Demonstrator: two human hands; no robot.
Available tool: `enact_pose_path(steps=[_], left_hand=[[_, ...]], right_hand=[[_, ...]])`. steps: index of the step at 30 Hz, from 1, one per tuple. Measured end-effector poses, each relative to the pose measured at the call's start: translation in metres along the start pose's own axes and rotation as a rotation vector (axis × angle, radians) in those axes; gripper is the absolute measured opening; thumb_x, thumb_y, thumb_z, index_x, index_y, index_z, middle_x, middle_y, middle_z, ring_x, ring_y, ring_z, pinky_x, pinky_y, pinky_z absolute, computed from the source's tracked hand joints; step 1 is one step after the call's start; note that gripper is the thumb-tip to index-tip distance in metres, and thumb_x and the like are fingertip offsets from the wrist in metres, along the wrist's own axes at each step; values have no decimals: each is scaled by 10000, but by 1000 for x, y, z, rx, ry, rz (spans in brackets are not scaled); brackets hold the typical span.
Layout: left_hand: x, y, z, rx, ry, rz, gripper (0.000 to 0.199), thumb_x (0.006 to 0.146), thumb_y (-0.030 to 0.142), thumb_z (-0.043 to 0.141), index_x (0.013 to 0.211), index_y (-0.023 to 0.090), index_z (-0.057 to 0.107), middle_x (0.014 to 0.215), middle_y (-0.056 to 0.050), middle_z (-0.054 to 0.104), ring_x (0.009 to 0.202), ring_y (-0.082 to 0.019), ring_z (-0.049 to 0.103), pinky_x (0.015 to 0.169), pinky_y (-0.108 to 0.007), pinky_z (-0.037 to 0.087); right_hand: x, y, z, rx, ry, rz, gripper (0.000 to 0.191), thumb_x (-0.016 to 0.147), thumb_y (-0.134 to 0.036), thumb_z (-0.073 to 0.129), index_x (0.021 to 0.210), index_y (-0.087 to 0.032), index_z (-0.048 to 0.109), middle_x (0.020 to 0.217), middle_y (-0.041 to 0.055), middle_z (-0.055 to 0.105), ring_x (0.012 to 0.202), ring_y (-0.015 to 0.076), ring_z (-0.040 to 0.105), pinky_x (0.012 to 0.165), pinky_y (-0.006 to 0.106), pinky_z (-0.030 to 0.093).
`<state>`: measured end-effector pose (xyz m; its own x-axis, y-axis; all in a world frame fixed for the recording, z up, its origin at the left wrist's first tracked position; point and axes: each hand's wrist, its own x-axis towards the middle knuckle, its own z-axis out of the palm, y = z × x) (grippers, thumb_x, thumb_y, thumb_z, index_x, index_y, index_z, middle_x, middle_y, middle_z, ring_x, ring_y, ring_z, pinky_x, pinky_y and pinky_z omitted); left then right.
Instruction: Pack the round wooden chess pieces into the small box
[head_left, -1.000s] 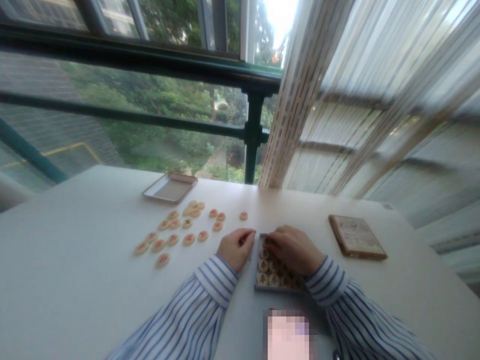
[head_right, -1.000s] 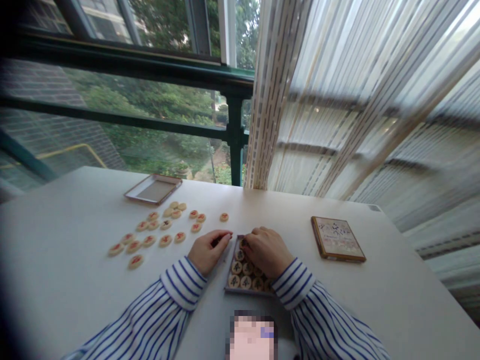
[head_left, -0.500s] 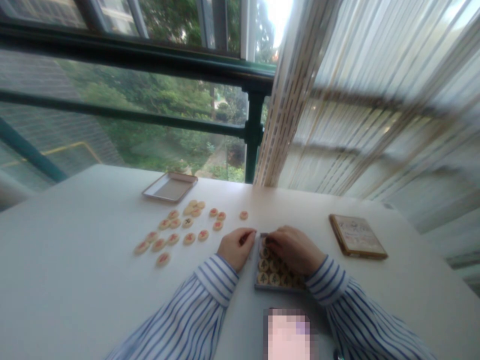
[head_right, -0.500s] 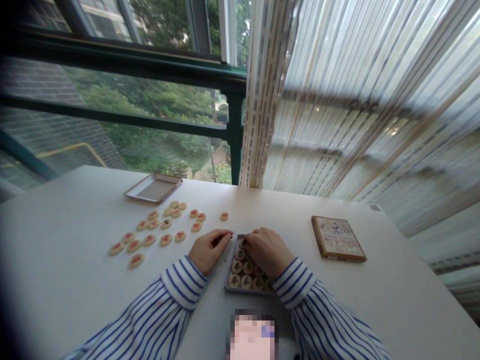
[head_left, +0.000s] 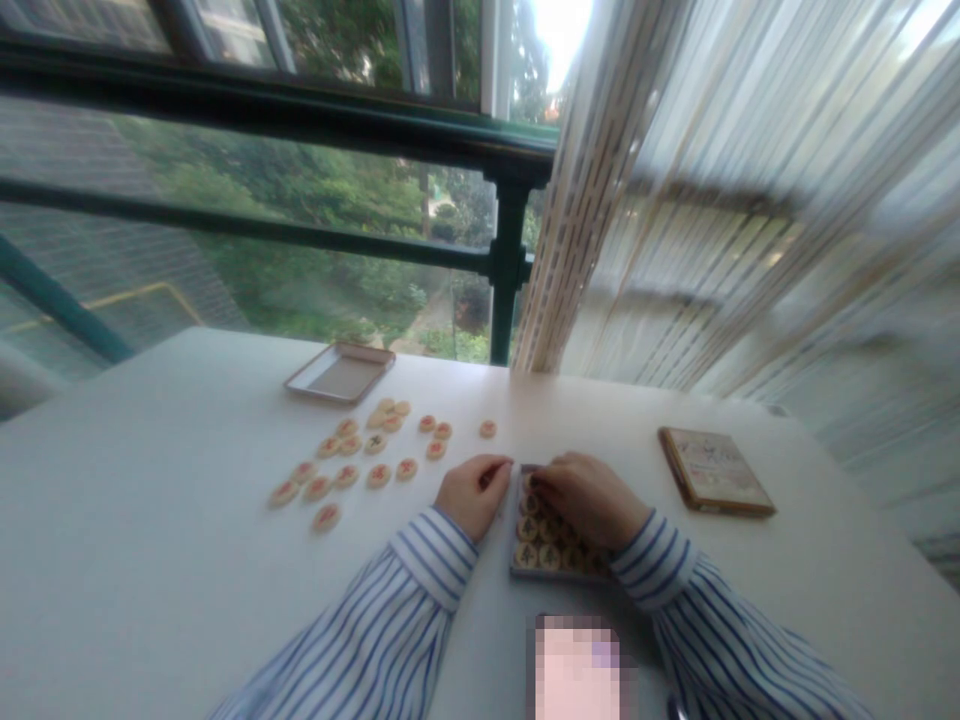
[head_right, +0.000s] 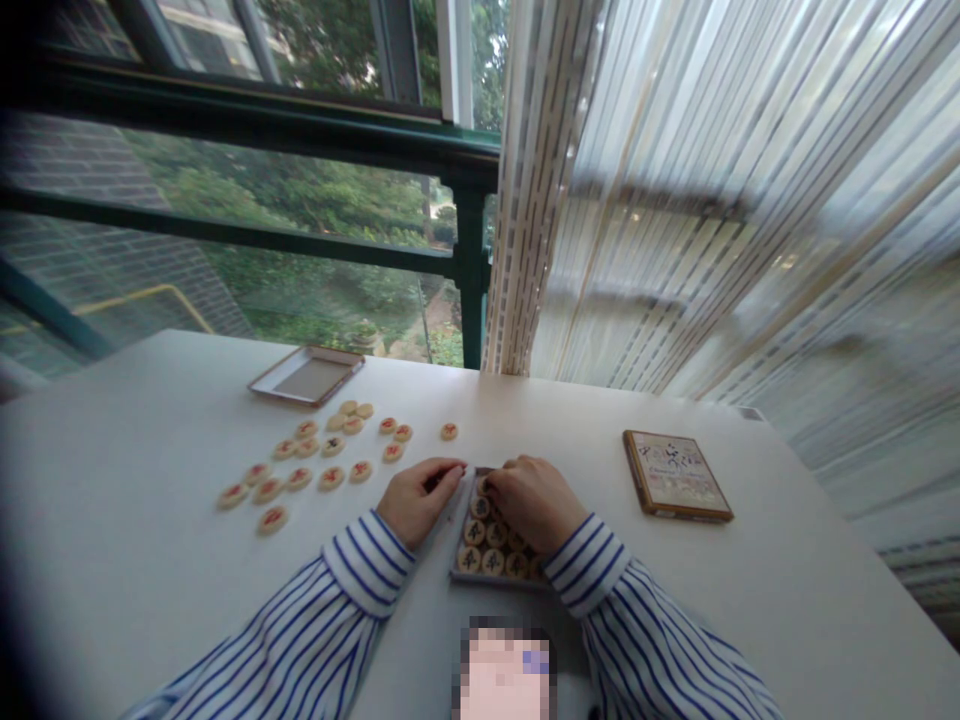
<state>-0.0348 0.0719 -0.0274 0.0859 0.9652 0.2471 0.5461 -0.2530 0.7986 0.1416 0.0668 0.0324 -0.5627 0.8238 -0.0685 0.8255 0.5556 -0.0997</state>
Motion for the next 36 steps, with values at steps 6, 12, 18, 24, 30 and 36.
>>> enact_pose_path(steps=[6,12,18,24,30,36], left_hand=[[0,0,-1,10,-3,9,270,783,353,470,885,185,656,830,-28,690,739,-144,615,704,-262,485],[0,1,-1,5,-6,10,267,778,349,473,873,185,660,820,-29,691,728,-146,616,704,-267,486],[0,1,-2,-2,0,16,262,779,345,471,872,188,659,833,-30,691,744,-150,617,714,-271,487],[0,1,-2,2,-5,16,266,781,345,470,879,188,660,847,-29,690,754,-147,615,709,-265,486],[-1,-1,-1,-16,11,5,276,778,353,473,887,183,661,833,-32,689,738,-147,612,701,-270,488],[-1,0,-1,-29,17,-8,278,772,353,479,898,182,658,823,-32,690,692,-141,603,672,-268,489]], right_hand=[[0,-2,-1,-3,9,-8,289,874,-283,366,890,-187,638,827,67,642,812,157,561,730,251,367],[-1,-4,-4,8,-8,-1,280,875,-264,369,927,-187,633,846,77,640,834,155,559,753,253,366],[-1,-3,-4,-5,-3,-10,272,869,-262,379,886,-184,639,826,70,642,813,154,561,744,251,370],[-1,-3,-3,-12,22,-26,266,871,-259,378,899,-193,634,821,65,643,810,153,559,731,250,371],[-3,-1,-8,7,5,6,282,876,-262,363,933,-192,630,844,70,643,827,150,562,754,249,368],[-4,0,-15,-2,23,62,288,874,-291,364,880,-187,633,842,65,644,824,156,563,743,248,365]])
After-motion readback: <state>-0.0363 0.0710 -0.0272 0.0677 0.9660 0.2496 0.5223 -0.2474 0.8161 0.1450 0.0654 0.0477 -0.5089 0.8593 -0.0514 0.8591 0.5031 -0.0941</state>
